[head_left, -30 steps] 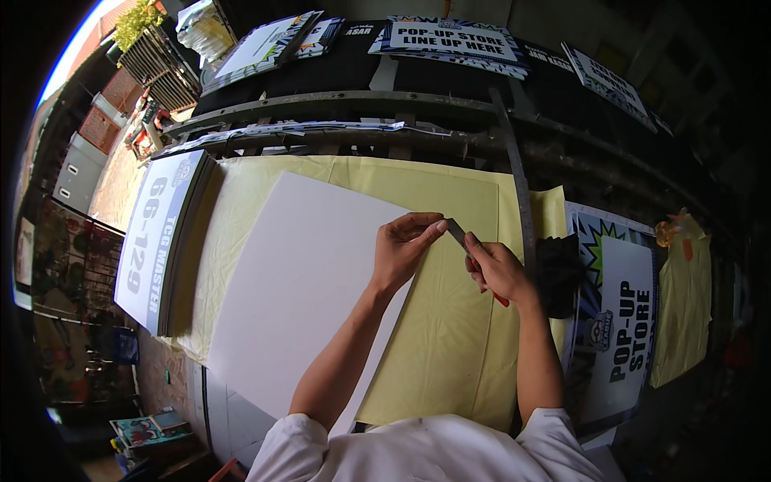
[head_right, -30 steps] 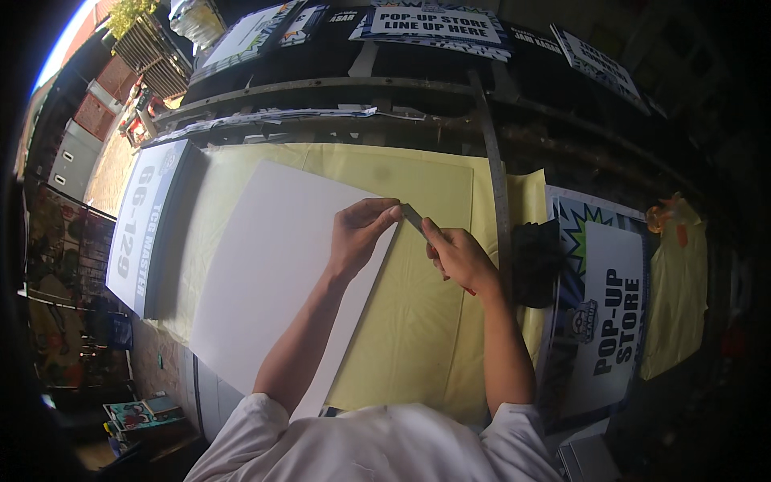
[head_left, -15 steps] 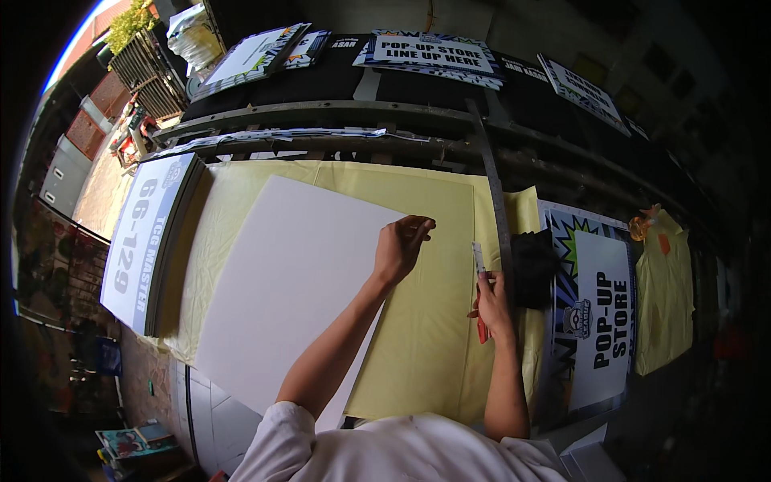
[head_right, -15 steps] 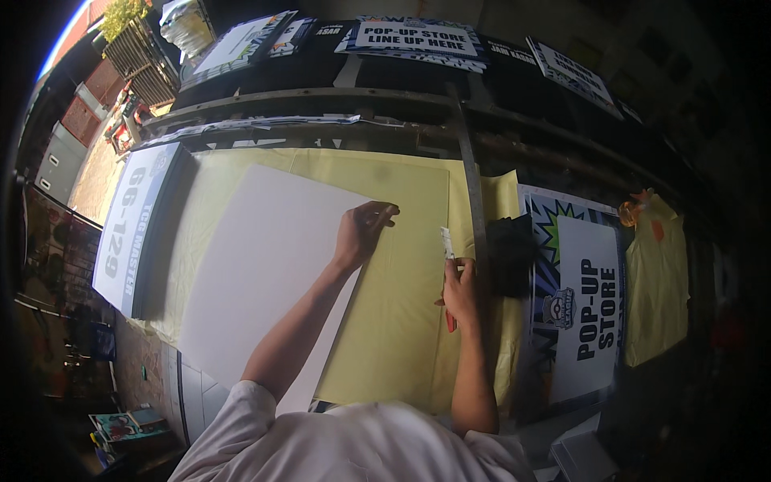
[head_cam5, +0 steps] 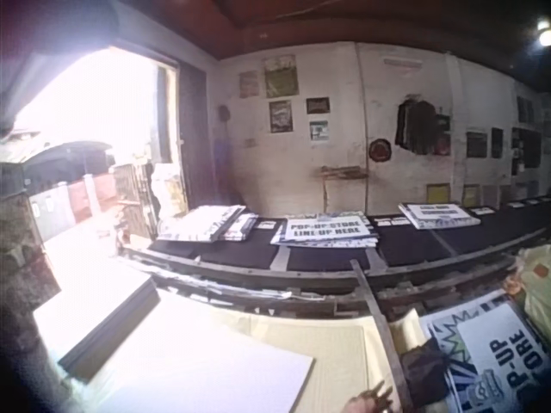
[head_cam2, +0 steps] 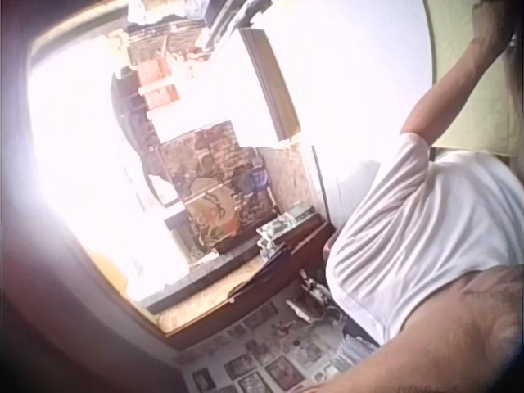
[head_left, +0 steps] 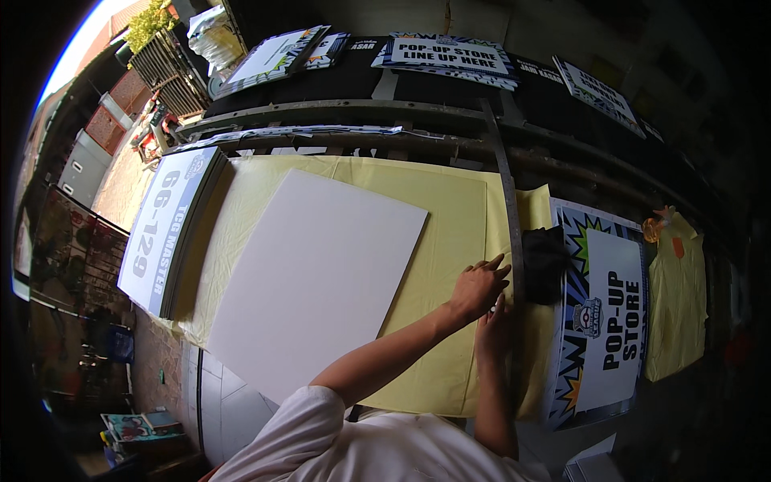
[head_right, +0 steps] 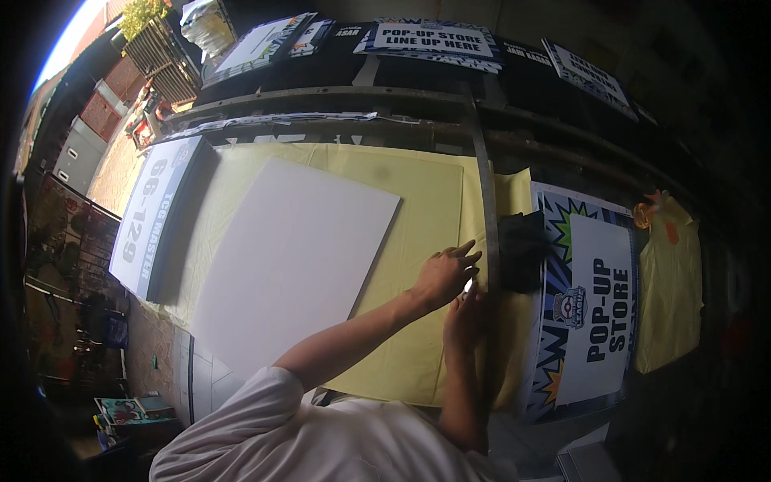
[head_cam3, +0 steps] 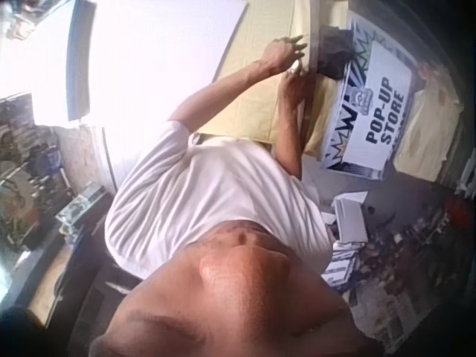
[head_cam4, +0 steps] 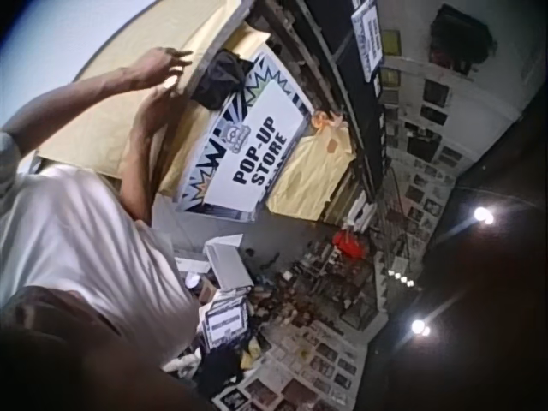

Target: The person applies a printed sign reading 'AREA POKEMON TCG POCKET' onto a yellow surface. They smooth the sign with a black cloth, use a spray bottle to apply liquid, and then trim the excess yellow material around the sign using a utility knife and a metal ruler.

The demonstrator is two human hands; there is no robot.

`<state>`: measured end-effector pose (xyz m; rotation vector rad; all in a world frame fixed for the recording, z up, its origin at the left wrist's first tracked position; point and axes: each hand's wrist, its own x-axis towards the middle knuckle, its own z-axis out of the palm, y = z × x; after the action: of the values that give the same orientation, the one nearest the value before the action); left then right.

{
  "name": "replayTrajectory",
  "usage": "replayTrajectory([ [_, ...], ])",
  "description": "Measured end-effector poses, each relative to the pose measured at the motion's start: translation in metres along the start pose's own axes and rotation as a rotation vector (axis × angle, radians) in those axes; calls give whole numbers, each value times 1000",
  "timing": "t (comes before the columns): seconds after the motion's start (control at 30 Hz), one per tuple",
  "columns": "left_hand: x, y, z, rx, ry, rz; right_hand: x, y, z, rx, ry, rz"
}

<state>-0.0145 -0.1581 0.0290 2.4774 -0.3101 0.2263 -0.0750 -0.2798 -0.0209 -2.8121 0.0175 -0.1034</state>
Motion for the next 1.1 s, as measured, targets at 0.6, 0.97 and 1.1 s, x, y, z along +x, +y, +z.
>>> replayTrajectory([
  [0.6,-526,-99,-205,524,302,-922,-107,-123,-11,537,-746,-92],
  [0.97,-517,-148,-234,500,199,-113,-135,-146,-17,759,-719,206],
  [1.1,-465,-126,-344,576,358,201,-118,-140,-41,989,-324,192],
])
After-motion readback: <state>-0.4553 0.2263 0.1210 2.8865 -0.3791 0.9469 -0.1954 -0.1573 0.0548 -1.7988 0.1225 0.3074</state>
